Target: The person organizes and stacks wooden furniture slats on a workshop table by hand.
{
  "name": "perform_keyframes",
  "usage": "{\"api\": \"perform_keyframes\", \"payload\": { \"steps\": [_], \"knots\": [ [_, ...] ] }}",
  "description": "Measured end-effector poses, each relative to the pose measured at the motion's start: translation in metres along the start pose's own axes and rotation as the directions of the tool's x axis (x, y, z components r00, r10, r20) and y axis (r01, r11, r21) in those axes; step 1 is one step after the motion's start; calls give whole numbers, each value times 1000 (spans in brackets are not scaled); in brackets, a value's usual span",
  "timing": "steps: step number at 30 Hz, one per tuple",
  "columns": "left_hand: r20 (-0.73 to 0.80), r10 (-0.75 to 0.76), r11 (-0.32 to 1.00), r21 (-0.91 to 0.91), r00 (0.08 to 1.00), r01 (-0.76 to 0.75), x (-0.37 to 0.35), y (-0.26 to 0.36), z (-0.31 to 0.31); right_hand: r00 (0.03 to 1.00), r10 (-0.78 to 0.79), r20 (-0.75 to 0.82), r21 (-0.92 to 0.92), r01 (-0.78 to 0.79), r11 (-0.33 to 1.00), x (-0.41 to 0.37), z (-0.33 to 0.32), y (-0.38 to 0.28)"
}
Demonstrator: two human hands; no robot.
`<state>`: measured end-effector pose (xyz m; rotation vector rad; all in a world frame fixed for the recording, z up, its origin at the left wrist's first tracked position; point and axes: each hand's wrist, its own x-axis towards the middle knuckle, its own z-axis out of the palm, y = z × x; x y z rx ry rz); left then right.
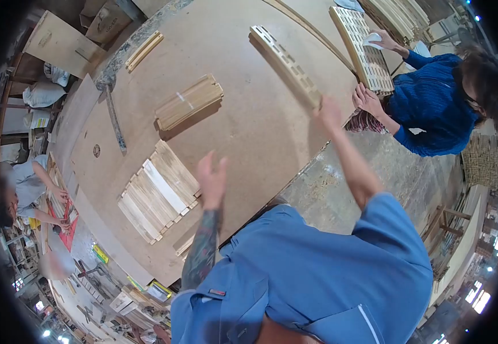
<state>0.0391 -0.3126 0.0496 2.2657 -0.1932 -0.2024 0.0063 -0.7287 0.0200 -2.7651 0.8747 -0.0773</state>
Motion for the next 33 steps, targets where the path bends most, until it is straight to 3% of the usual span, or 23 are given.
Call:
{"api": "perform_keyframes", "payload": {
  "steps": [1,2,3,4,5,7,8,10,12,15,17,19,21,23,25,26,28,29,31,33],
  "knots": [
    [73,-52,996,-73,996,57,11,22,28,987,127,102,102,-138,985,-38,-8,-39],
    [174,-43,998,-47,984,52,24,36,53,994,85,65,246,-99,964,-77,-6,-67],
    [176,-36,999,0,984,37,31,50,76,932,115,344,272,-216,938,-111,-26,-98],
    [177,-33,999,47,984,25,35,59,90,892,-36,450,339,-134,931,-141,-25,-114],
    [172,-38,998,48,984,31,36,62,92,750,-187,635,448,-159,880,-167,-16,-119],
    [243,-87,942,336,966,0,31,57,80,726,-331,603,634,-184,752,-215,-11,-136],
    [219,-106,939,342,970,26,25,43,68,711,-356,607,638,-168,752,-225,-12,-141],
    [294,-33,988,156,955,-14,2,7,26,723,-316,615,634,-215,743,-239,-18,-149],
    [323,-68,989,147,944,20,-55,-11,-44,774,-348,529,624,-77,778,-243,0,-140],
    [178,-193,979,104,965,177,-159,-58,-134,823,-336,457,665,-66,744,-252,10,-139],
    [-146,-304,952,-21,941,305,-216,-101,-180,808,-356,469,697,-90,712,-268,12,-156],
    [-263,-401,916,-79,878,394,-227,-138,-231,813,-323,484,681,-118,723,-288,14,-179],
    [-574,-292,811,275,765,516,-228,-243,-251,777,-390,494,704,-94,704,-314,24,-211],
    [-515,-431,791,179,741,585,-196,-286,-296,754,-434,493,721,-74,689,-339,23,-249],
    [-472,-469,811,105,746,576,-158,-361,-323,672,-564,480,758,6,652,-365,-1,-292],
    [-518,-465,802,97,718,589,-144,-367,-334,675,-553,487,747,5,664,-374,-13,-306],
    [-609,-441,798,70,659,598,-134,-355,-360,549,-705,449,735,222,640,-381,-29,-329],
    [-657,-426,799,48,621,599,-137,-340,-378,549,-733,403,718,307,624,-380,-24,-328],
    [-617,-516,653,164,594,739,-165,-295,-414,600,-686,412,686,291,667,-375,-31,-324],
    [-760,-183,717,332,624,613,-205,-277,-408,658,-626,418,652,263,711,-371,-41,-331]
  ]
}}
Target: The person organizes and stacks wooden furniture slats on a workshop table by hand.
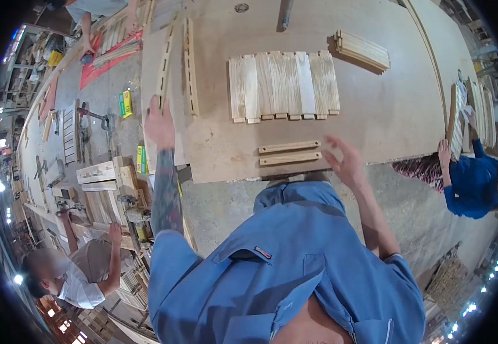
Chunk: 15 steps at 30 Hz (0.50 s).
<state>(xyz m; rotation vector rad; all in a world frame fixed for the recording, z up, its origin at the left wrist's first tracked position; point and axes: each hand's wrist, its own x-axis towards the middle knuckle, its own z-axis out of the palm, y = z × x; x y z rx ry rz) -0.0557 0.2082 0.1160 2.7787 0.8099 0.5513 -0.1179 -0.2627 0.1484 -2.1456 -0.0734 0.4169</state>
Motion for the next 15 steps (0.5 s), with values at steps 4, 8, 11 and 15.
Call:
{"api": "perform_keyframes", "payload": {
  "steps": [4,8,11,15],
  "knots": [
    [119,503,821,-375,856,-430,-105,36,-18,928,-339,-151,-443,244,863,12,9,-30],
    [415,735,662,-613,537,-432,-178,75,13,872,-475,119,-647,431,629,29,23,17],
    [374,748,642,-618,548,-453,-195,86,36,911,-256,324,-564,403,721,37,17,62],
    [448,710,697,-562,543,-446,-198,93,45,908,-196,369,-572,388,723,41,12,77]
  ]
}}
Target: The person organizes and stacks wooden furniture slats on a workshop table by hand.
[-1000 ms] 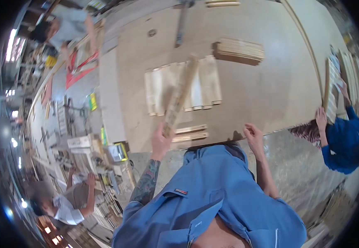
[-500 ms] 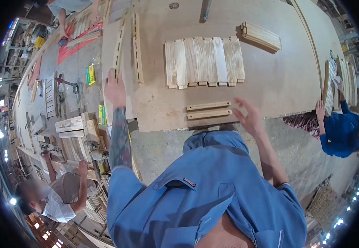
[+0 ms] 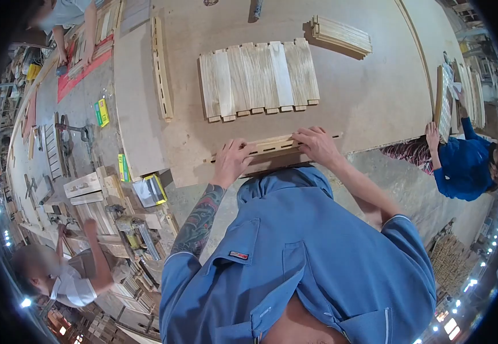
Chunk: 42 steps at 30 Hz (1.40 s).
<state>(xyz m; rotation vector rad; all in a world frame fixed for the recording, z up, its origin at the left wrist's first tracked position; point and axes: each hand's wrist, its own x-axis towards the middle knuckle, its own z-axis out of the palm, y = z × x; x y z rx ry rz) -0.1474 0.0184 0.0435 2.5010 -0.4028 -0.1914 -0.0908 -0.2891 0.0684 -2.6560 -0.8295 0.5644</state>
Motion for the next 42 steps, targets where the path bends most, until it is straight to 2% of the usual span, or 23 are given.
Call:
{"api": "perform_keyframes", "payload": {
  "steps": [2,6,9,11,13,15,17,18,20,24,26,27,28,29,30,31,32,34,36,38,39,41,42],
  "knots": [
    [38,-20,997,70,999,17,-7,-1,1,996,0,-86,72,7,997,-5,12,-3],
    [20,-53,996,74,998,51,12,7,-14,992,-20,-125,183,43,982,5,-5,2],
    [-165,-20,996,83,986,34,89,-10,-31,994,2,-112,215,23,976,30,-24,14],
    [-236,-47,988,134,971,81,168,-34,-43,966,-112,231,298,39,954,54,-25,23],
    [-240,-132,973,155,962,172,242,-58,-53,956,-167,243,338,78,938,74,-28,26],
    [-216,-194,958,169,957,232,277,-75,-55,945,-214,249,385,106,917,86,-36,30],
    [-105,-237,898,355,966,259,288,-83,-56,982,-171,74,482,115,868,97,-55,37],
    [-101,-243,894,362,965,263,285,-82,-56,982,-176,75,490,118,864,101,-59,44],
    [-109,-125,928,338,986,155,258,-75,-56,998,37,47,578,-58,814,97,-59,57],
    [-192,-39,943,318,981,100,196,-45,-54,989,112,95,614,-147,775,91,-57,60],
    [-330,-145,989,-60,933,132,183,-28,-75,984,159,84,702,-171,691,93,-53,39],
    [-280,-300,901,-399,912,173,175,-17,-85,986,145,81,697,-160,699,97,-49,23],
    [-299,-307,901,-398,904,174,165,-8,-96,995,85,51,767,-93,635,104,-42,3],
    [-186,-309,835,-522,933,173,153,1,-107,1000,22,16,825,-26,564,111,-34,-16],
    [-78,-291,753,-633,954,178,140,8,-118,1000,-5,13,817,-8,577,121,-23,-31],
    [-95,-252,718,-685,963,120,127,16,-125,990,-123,61,766,33,642,133,-15,-46],
    [-119,-263,721,-684,958,113,112,22,-134,965,-234,119,711,82,698,141,-5,-62],
    [-224,-199,740,-673,954,-4,84,36,-152,962,-254,105,641,130,756,142,-7,-102],
    [-241,-245,715,-699,939,8,53,39,-162,959,-266,94,565,169,808,141,7,-129],
    [-313,-280,740,-672,907,-4,29,37,-164,949,-311,-56,610,280,742,149,43,-138],
    [-325,-284,737,-675,902,-11,19,35,-164,946,-319,-52,601,285,747,143,40,-146],
    [-379,-276,715,-695,884,-75,1,29,-162,970,-241,21,733,149,664,129,23,-162],
    [-380,-277,709,-701,882,-79,-7,29,-162,971,-239,26,728,145,670,125,18,-168]
  ]
}}
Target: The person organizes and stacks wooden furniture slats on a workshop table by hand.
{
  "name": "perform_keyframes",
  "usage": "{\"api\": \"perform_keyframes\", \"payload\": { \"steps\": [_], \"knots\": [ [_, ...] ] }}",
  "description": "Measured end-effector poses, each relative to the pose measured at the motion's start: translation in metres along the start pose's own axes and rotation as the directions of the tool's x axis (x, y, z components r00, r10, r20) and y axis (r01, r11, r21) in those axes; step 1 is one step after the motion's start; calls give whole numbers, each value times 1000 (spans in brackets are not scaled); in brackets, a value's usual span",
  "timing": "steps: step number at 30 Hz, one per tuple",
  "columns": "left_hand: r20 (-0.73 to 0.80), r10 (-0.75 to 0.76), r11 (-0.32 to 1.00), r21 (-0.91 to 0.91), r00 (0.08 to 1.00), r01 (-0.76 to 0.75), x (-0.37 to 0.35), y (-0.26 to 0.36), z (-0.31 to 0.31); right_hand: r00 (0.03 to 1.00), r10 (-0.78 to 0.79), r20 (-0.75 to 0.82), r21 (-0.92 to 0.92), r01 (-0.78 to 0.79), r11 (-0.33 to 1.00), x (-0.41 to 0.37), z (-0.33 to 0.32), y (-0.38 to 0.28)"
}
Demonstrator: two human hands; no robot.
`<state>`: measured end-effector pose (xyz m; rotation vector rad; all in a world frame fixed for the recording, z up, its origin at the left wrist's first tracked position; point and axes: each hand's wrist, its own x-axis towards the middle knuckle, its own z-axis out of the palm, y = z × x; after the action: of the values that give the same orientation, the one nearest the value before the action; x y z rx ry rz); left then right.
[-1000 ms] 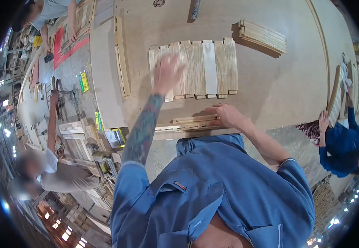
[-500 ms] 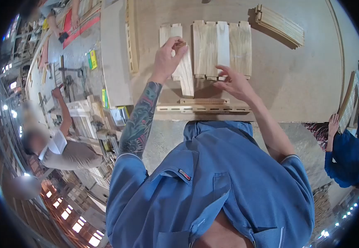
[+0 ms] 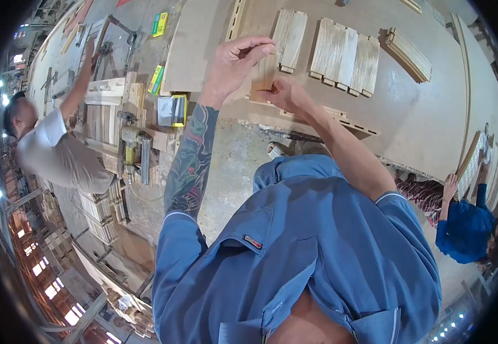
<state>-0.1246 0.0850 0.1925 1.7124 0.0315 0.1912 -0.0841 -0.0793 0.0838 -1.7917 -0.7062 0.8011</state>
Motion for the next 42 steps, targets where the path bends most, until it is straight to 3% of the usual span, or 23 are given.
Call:
{"api": "perform_keyframes", "payload": {
  "steps": [3,6,8,9,14,16,17,18,19,20,21,25,26,27,28,29,30,32,33,34,36,39,42],
  "knots": [
    [-28,29,1000,0,999,-29,-15,3,-8,994,-91,-53,-177,81,981,-1,8,3],
    [-46,-1,999,54,999,3,-36,10,-7,971,-205,-121,11,208,978,6,24,38],
    [-84,23,988,157,996,-10,-53,15,-1,972,-219,-80,-59,214,975,-7,26,32],
    [-75,23,989,149,997,-11,-59,10,1,953,-292,-85,-294,256,921,-15,23,14],
    [-217,37,999,-7,976,-39,-82,-6,7,936,-332,-112,-382,268,884,-19,28,16],
    [-199,24,999,35,980,-17,-84,-3,3,983,-182,30,-476,174,862,-16,20,15],
    [-180,0,997,71,984,12,-84,0,1,989,-88,122,-407,131,904,-14,8,20],
    [-181,5,997,80,983,10,-81,8,0,999,6,45,-441,15,898,-8,-5,32],
    [-205,110,961,273,973,-51,-74,21,0,995,98,-32,-467,-101,879,5,-19,35],
    [-208,207,886,453,956,-93,-68,35,-1,956,141,-256,-389,-236,890,22,-30,38],
    [-232,245,856,507,941,-98,-60,46,-2,866,195,-461,-283,-352,892,43,-42,34],
    [-242,393,849,466,887,-249,-16,89,20,647,200,-736,-389,-646,657,114,-15,71],
    [-172,306,904,361,936,-229,-9,90,26,553,177,-814,-373,-732,570,117,-12,62],
    [-90,219,949,252,971,-191,-4,88,32,555,179,-813,-374,-732,569,115,-16,59],
    [-91,217,950,250,972,-188,-2,82,39,541,323,-776,-205,-702,682,112,-24,56],
    [-105,81,988,143,991,-65,0,73,44,538,455,-709,-18,-659,752,108,-34,54],
    [-100,-58,998,30,993,61,0,67,47,534,457,-711,-20,-664,747,101,-47,54],
    [-117,-48,998,46,992,53,-1,61,47,793,549,-266,239,-497,834,84,-72,59],
    [-133,-40,996,70,990,49,-3,59,47,819,499,-284,384,-379,842,69,-68,61],
    [-135,-39,997,61,990,47,-2,58,46,817,500,-288,377,-384,843,50,-60,54],
    [-130,-9,998,64,992,17,-2,57,47,921,157,-357,451,22,892,0,-36,29],
    [-138,40,998,54,990,-33,0,52,47,968,49,-247,325,35,945,-26,-21,26],
    [-168,43,998,50,985,-35,-1,57,49,969,-19,-247,252,83,964,-26,-19,35]
  ]
}}
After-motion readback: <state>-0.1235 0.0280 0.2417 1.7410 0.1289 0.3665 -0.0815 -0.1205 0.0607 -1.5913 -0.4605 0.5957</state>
